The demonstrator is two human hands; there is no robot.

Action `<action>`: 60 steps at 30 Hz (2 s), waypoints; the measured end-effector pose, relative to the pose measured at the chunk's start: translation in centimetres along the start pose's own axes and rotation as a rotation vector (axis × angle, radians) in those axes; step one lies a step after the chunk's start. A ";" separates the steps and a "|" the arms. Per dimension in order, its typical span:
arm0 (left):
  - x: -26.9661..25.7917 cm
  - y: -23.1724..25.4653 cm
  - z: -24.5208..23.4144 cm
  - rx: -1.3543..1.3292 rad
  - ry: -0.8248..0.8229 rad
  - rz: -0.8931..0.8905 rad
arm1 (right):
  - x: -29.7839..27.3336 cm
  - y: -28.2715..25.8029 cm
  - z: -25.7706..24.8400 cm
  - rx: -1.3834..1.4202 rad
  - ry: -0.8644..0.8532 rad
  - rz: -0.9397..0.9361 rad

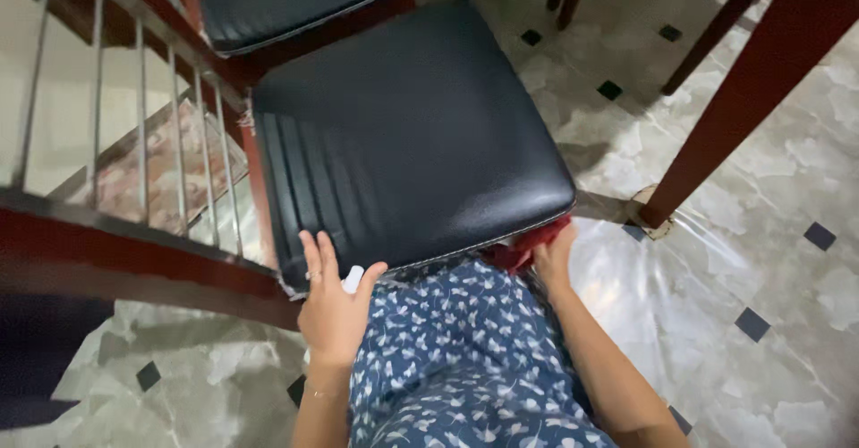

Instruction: The person cleans a dining area by wiping a black chair seat, the metal backrest, and a glass dining table using a red cloth and a spray bottle. They move a flower vase and a tissue box to clean underneath them, then return the items to the table.

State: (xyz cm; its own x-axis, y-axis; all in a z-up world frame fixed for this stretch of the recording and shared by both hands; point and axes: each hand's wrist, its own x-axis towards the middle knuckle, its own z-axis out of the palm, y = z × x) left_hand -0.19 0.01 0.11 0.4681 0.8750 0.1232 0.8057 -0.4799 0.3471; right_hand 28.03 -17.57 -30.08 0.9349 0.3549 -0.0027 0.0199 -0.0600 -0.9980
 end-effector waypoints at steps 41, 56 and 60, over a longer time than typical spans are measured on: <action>-0.5 -13.0 -7.4 -1.090 0.281 -0.138 | -4.1 -20.9 3.6 -1.396 -0.339 -0.835; 6.4 -21.5 0.6 -1.359 0.032 0.074 | -14.8 -27.7 20.6 -0.529 -0.535 -1.710; 7.5 -22.8 1.6 -1.505 0.048 -0.157 | -12.8 -33.2 24.0 -0.767 -0.377 -1.983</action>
State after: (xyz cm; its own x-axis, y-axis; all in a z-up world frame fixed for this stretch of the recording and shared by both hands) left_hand -14.43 17.40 -8.34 0.3796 0.9250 0.0147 -0.2804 0.0999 0.9547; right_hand 6.92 2.31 1.56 -0.5796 0.5215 0.6262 0.8109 0.2923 0.5070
